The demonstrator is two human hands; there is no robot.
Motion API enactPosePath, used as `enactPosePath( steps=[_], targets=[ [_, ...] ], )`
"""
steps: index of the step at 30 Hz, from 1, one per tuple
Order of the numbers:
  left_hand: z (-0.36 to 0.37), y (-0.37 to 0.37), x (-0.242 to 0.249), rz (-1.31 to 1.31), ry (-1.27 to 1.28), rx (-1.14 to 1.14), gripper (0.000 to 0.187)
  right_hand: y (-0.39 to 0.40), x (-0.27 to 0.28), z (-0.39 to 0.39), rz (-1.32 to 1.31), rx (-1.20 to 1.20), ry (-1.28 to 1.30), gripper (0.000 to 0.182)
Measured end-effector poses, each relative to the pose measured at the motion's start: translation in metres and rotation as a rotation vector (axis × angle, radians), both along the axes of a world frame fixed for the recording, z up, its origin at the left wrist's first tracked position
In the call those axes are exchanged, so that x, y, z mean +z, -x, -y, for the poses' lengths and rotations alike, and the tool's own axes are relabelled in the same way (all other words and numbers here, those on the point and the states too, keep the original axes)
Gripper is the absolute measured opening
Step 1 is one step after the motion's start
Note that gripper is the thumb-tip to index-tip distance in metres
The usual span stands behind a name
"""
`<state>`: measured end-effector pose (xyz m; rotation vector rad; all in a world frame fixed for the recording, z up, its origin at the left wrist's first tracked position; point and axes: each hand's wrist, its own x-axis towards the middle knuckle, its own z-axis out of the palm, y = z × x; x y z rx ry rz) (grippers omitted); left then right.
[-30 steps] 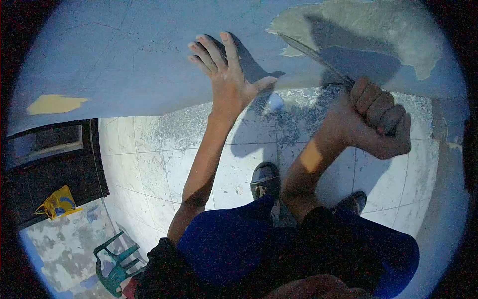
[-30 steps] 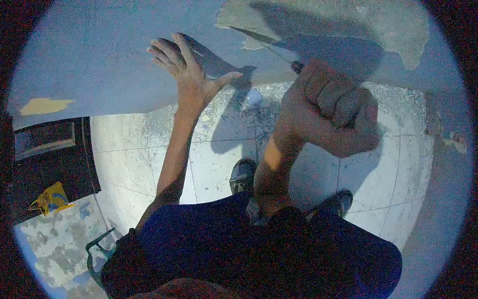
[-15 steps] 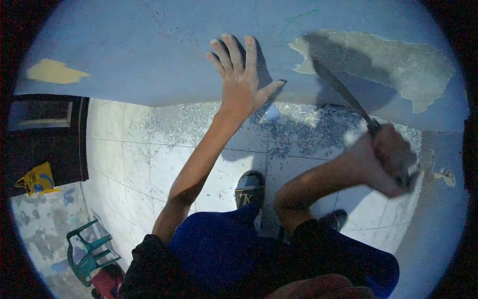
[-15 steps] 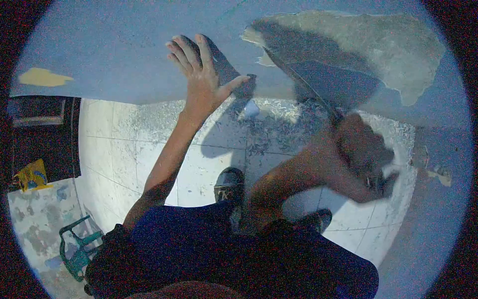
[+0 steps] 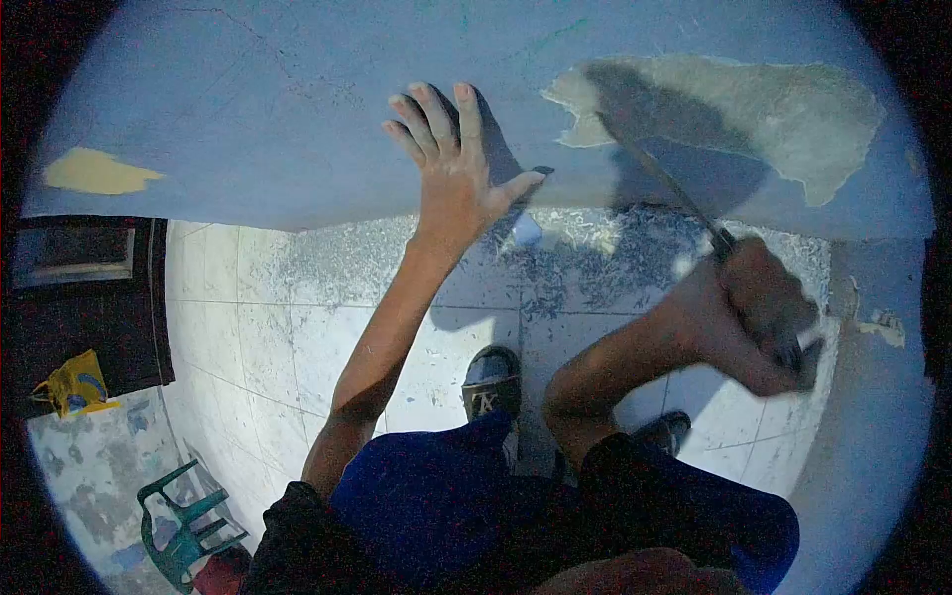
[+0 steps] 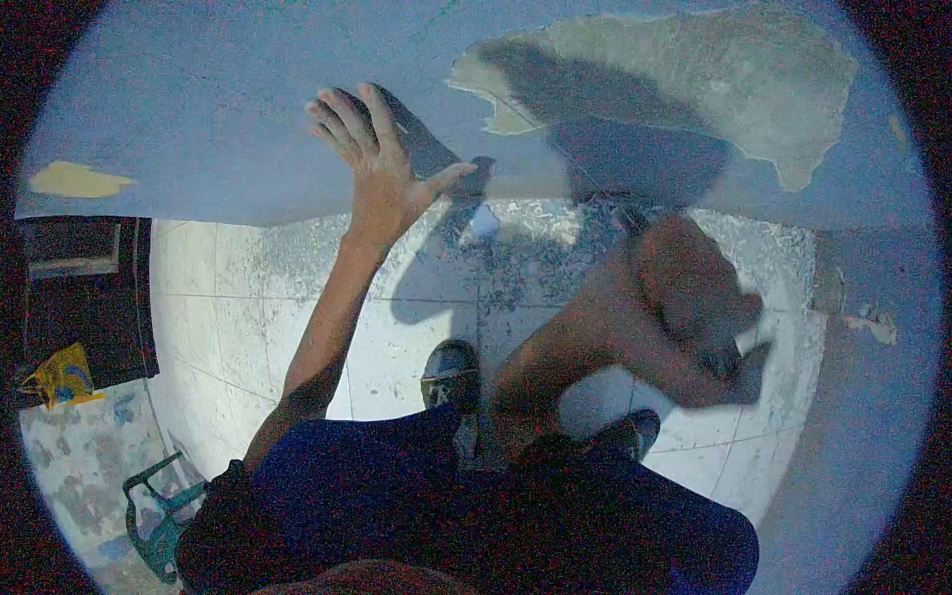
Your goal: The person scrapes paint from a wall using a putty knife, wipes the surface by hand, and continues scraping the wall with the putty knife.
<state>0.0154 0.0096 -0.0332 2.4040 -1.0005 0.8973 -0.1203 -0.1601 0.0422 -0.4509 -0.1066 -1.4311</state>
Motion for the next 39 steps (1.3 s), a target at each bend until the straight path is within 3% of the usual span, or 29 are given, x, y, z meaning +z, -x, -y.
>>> enactPosePath(
  steps=[6, 7, 9, 11, 13, 15, 16, 18, 19, 21, 22, 24, 26, 28, 30, 32, 34, 38, 39],
  targets=[
    [0.005, -0.005, 0.005, 0.035, 0.025, -0.021, 0.117, -0.014, -0.024, -0.02, -0.511, -0.478, -0.034, 0.044],
    [0.005, -0.007, 0.005, 0.039, 0.027, -0.03, 0.117, -0.012, -0.021, -0.023, -0.403, -0.384, -0.077, 0.042],
    [-0.007, 0.008, -0.001, -0.019, -0.007, -0.017, 0.118, 0.005, -0.011, -0.016, 0.093, 0.107, -0.085, 0.042],
    [-0.002, 0.002, 0.002, -0.017, -0.023, -0.017, 0.119, -0.009, -0.011, -0.004, 0.069, 0.268, 0.069, 0.043],
    [0.0, -0.003, 0.001, 0.025, -0.019, -0.016, 0.12, -0.014, 0.018, -0.013, -0.283, -0.106, -0.067, 0.044],
    [-0.002, -0.002, -0.002, 0.035, -0.02, -0.014, 0.12, -0.011, 0.02, 0.0, -0.41, -0.326, -0.418, 0.044],
    [0.0, -0.005, 0.0, 0.044, -0.013, -0.016, 0.121, -0.01, 0.019, 0.028, -0.339, -0.357, -0.691, 0.045],
    [0.0, 0.0, -0.001, 0.029, -0.009, -0.02, 0.121, -0.004, 0.006, 0.036, -0.234, -0.253, -0.638, 0.046],
    [0.001, 0.0, -0.002, 0.023, -0.002, -0.022, 0.121, -0.011, 0.007, 0.012, -0.185, -0.115, -0.305, 0.047],
    [0.003, -0.002, 0.0, 0.019, -0.004, -0.022, 0.121, -0.014, 0.017, -0.011, 0.094, 0.133, -0.052, 0.048],
    [0.002, 0.0, 0.001, 0.016, -0.014, -0.017, 0.121, -0.007, 0.028, -0.017, 0.319, 0.247, -0.138, 0.049],
    [-0.003, 0.003, 0.001, 0.01, -0.03, -0.009, 0.122, -0.003, 0.028, -0.018, 0.444, 0.331, -0.137, 0.041],
    [0.001, 0.0, 0.002, 0.024, -0.015, -0.022, 0.122, -0.01, 0.003, 0.0, 0.259, 0.259, 0.071, 0.03],
    [0.004, 0.0, 0.006, 0.024, -0.014, -0.026, 0.122, -0.018, -0.012, 0.01, -0.042, -0.077, 0.188, 0.032],
    [-0.001, 0.002, 0.005, 0.019, -0.015, -0.013, 0.122, -0.023, -0.021, 0.013, -0.478, -0.66, 0.212, 0.036],
    [0.002, 0.001, 0.003, 0.032, -0.002, -0.031, 0.122, -0.018, -0.021, 0.014, -0.623, -0.881, 0.204, 0.038],
    [0.006, -0.003, 0.003, 0.037, 0.008, -0.029, 0.123, -0.017, -0.006, 0.01, -0.458, -0.717, 0.169, 0.04],
    [0.002, 0.002, 0.003, -0.004, -0.017, -0.016, 0.123, -0.022, 0.007, -0.001, -0.105, 0.002, 0.201, 0.053],
    [0.004, 0.002, 0.003, 0.007, -0.008, -0.026, 0.124, -0.014, 0.012, 0.002, -0.129, 0.055, 0.139, 0.054]
  ],
)
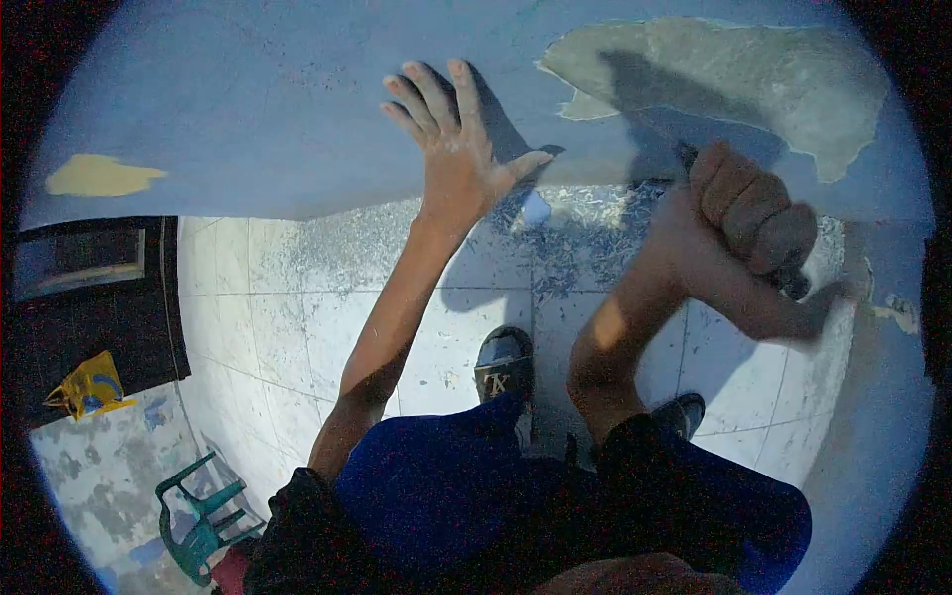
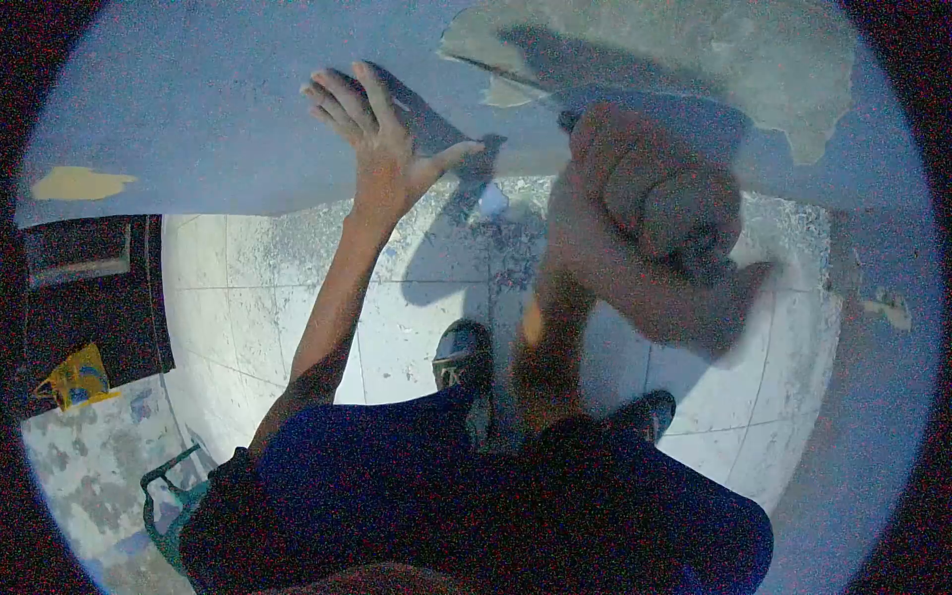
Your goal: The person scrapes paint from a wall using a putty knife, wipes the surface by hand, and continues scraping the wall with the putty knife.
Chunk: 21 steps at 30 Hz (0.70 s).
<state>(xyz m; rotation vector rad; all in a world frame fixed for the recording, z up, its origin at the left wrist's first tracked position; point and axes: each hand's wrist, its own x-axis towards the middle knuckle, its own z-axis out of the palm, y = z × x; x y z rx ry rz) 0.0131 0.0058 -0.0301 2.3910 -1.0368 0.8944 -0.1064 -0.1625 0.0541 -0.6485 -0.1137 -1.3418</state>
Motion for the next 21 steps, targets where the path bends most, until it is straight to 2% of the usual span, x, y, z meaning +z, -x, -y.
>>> enactPosePath(
  steps=[2, 5, 8, 10, 12, 13, 15, 19, 20, 21],
  targets=[
    [0.0, -0.003, -0.002, 0.027, 0.017, -0.006, 0.125, 0.016, 0.011, 0.006, -0.049, 0.095, -0.134, 0.055],
    [-0.002, -0.001, 0.0, -0.002, -0.006, 0.008, 0.127, 0.016, 0.025, -0.01, 0.039, -0.035, -0.164, 0.05],
    [-0.001, -0.001, -0.001, 0.021, -0.009, 0.014, 0.128, -0.005, 0.029, -0.019, -0.152, -0.151, -0.249, 0.043],
    [-0.001, 0.0, -0.001, 0.009, -0.012, 0.009, 0.127, 0.014, 0.026, -0.008, 0.122, 0.077, -0.103, 0.036],
    [-0.006, 0.0, -0.001, 0.009, -0.018, 0.019, 0.126, 0.016, 0.019, -0.001, 0.173, 0.23, 0.018, 0.031],
    [-0.006, 0.002, -0.002, 0.008, -0.018, 0.019, 0.126, 0.007, 0.009, 0.003, 0.08, 0.255, 0.074, 0.028],
    [0.001, -0.005, 0.001, 0.028, 0.0, 0.005, 0.125, -0.011, -0.005, 0.011, -0.072, 0.058, 0.184, 0.022],
    [-0.006, 0.001, -0.002, 0.005, -0.008, 0.021, 0.124, -0.029, -0.039, 0.011, -0.405, -0.761, 0.322, 0.009],
    [-0.003, 0.0, -0.001, 0.011, -0.004, 0.012, 0.123, -0.037, -0.046, 0.01, -0.424, -0.837, 0.302, 0.01],
    [0.0, 0.002, -0.002, 0.007, 0.01, -0.001, 0.122, -0.039, -0.042, 0.0, -0.322, -0.573, 0.223, 0.012]
  ],
)
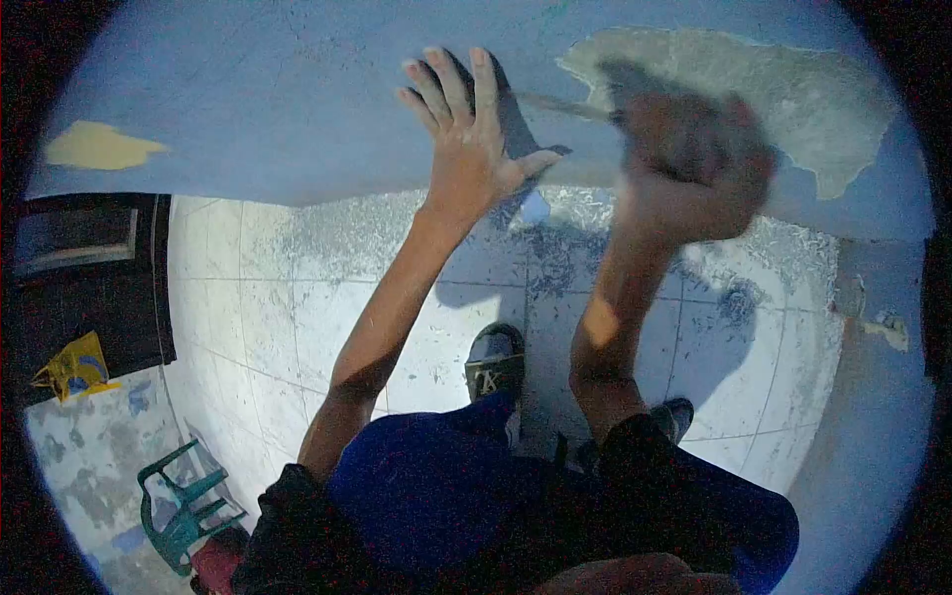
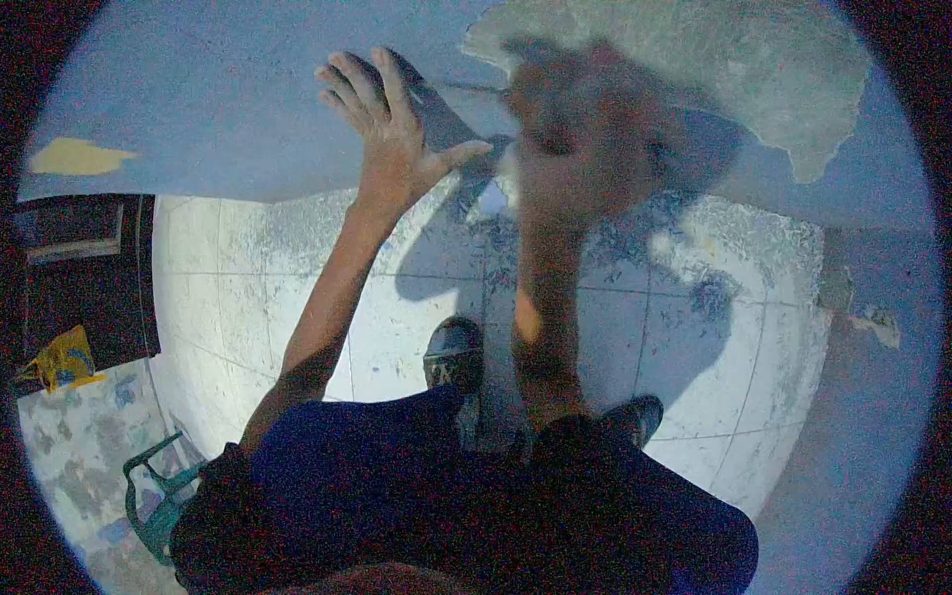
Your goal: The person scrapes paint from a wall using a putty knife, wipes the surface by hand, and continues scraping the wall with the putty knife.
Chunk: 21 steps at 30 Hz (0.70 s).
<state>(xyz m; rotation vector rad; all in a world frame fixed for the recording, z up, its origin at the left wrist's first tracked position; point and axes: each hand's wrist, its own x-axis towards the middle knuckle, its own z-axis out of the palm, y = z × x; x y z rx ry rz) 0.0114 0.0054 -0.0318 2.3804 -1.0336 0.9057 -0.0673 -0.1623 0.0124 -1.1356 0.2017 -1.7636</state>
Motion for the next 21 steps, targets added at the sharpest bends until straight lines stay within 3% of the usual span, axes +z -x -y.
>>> enactPosePath(
  steps=[1, 3, 5, 7, 14, 18, 21],
  targets=[
    [0.0, 0.001, -0.001, 0.003, 0.009, -0.01, 0.121, 0.006, 0.01, -0.01, 0.142, 0.302, -0.113, 0.015],
    [-0.009, -0.007, 0.0, 0.018, -0.002, 0.006, 0.119, 0.036, 0.028, -0.015, 0.365, 0.646, -0.218, 0.021],
    [-0.01, -0.003, -0.002, -0.018, -0.036, -0.01, 0.117, 0.049, 0.042, -0.013, 0.406, 0.832, -0.249, 0.028],
    [-0.008, -0.003, -0.003, -0.027, 0.002, -0.038, 0.114, 0.025, 0.041, -0.016, 0.266, 0.937, -0.307, 0.034],
    [-0.008, -0.005, -0.009, -0.01, 0.011, -0.026, 0.114, 0.041, 0.034, 0.001, 0.449, 0.985, -0.197, 0.032],
    [-0.01, -0.008, -0.008, 0.002, 0.001, -0.034, 0.114, 0.029, 0.039, -0.001, 0.508, 0.923, -0.179, 0.02],
    [-0.005, -0.007, -0.008, 0.03, 0.022, -0.017, 0.115, 0.029, 0.043, -0.002, 0.466, 0.806, -0.191, 0.025]
  ],
)
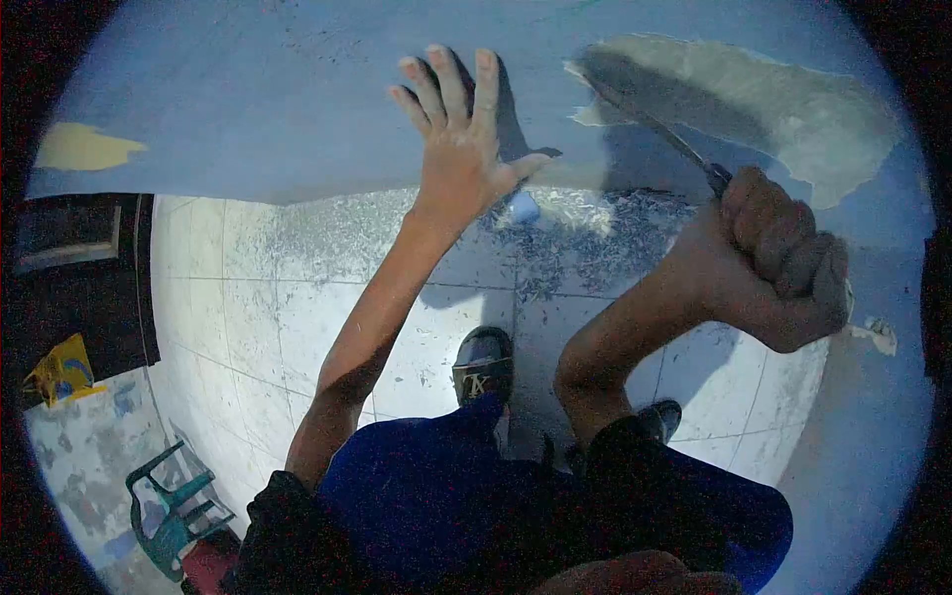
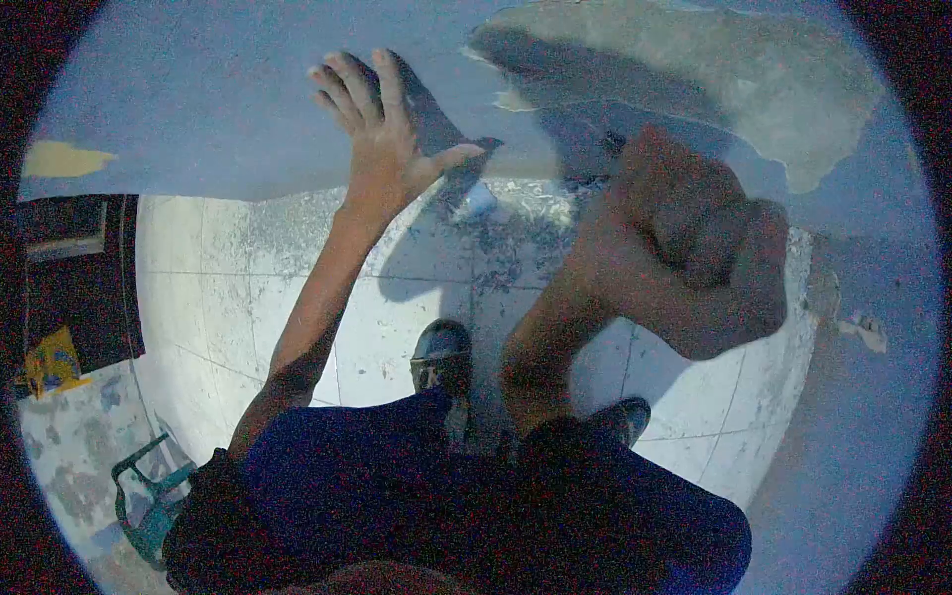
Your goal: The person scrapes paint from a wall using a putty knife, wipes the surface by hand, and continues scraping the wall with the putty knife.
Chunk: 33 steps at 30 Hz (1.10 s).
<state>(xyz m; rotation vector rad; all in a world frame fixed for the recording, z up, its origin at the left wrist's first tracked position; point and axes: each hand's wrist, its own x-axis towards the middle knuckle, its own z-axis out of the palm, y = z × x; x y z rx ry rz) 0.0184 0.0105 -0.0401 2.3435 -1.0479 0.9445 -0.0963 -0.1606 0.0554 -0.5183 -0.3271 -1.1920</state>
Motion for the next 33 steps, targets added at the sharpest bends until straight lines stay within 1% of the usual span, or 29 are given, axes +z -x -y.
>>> enactPosePath(
  steps=[3, 6, 7, 10, 12, 14, 16, 17, 18, 20, 22, 25, 26, 27, 29, 31, 32, 33],
  targets=[
    [-0.002, -0.001, 0.001, -0.009, -0.021, -0.002, 0.116, -0.004, -0.002, -0.002, -0.149, -0.105, 0.01, 0.025],
    [0.0, 0.002, 0.003, -0.038, -0.026, 0.02, 0.118, -0.002, -0.001, 0.001, -0.292, -0.228, 0.013, 0.032],
    [0.002, 0.001, 0.004, -0.034, -0.023, 0.004, 0.12, 0.006, -0.001, 0.012, -0.096, 0.141, -0.073, 0.031],
    [-0.001, 0.001, 0.004, -0.023, -0.033, 0.005, 0.123, 0.03, -0.007, 0.014, -0.314, -0.117, -0.05, 0.031],
    [0.001, 0.002, 0.005, -0.008, -0.052, 0.023, 0.125, 0.027, -0.013, 0.01, -0.304, -0.082, -0.054, 0.032],
    [0.004, 0.004, 0.006, -0.02, -0.024, 0.002, 0.126, -0.005, -0.012, -0.005, -0.103, 0.136, -0.065, 0.035],
    [0.003, 0.001, 0.006, -0.018, -0.025, 0.005, 0.126, 0.003, -0.021, -0.005, -0.25, -0.099, -0.612, 0.031],
    [0.002, 0.001, 0.006, -0.019, -0.042, 0.016, 0.126, 0.001, -0.047, 0.015, -0.461, -0.464, -0.54, 0.026],
    [0.0, 0.003, 0.005, -0.023, -0.059, 0.022, 0.126, 0.0, -0.073, 0.035, -0.669, -0.832, -0.443, 0.025],
    [0.0, 0.004, 0.005, -0.032, -0.041, 0.018, 0.126, 0.001, -0.078, 0.044, -0.728, -1.077, -0.415, 0.027],
    [0.004, 0.002, 0.006, -0.028, -0.032, 0.013, 0.126, -0.005, -0.047, 0.022, -0.464, -0.796, -0.573, 0.027],
    [0.0, 0.005, 0.005, -0.032, -0.04, 0.025, 0.125, -0.008, 0.001, -0.022, -0.104, -0.332, -0.764, 0.032],
    [0.0, 0.005, 0.004, -0.031, -0.035, 0.015, 0.124, 0.002, -0.002, -0.018, -0.012, -0.115, -0.472, 0.033],
    [0.003, 0.002, 0.005, -0.018, -0.024, -0.001, 0.124, 0.01, 0.002, -0.017, 0.024, 0.093, -0.167, 0.035],
    [0.004, 0.001, 0.007, -0.017, -0.026, -0.008, 0.122, 0.014, 0.01, -0.02, -0.414, -0.535, -0.06, 0.036],
    [0.001, 0.003, 0.006, -0.023, -0.028, 0.007, 0.122, 0.01, 0.006, -0.019, -0.451, -0.628, 0.073, 0.035],
    [0.001, 0.003, 0.005, -0.028, -0.03, 0.009, 0.121, 0.006, -0.01, -0.012, -0.27, -0.42, 0.137, 0.035],
    [0.002, 0.003, 0.005, -0.031, -0.029, 0.004, 0.121, 0.004, -0.013, -0.01, -0.086, -0.218, 0.198, 0.035]
  ],
)
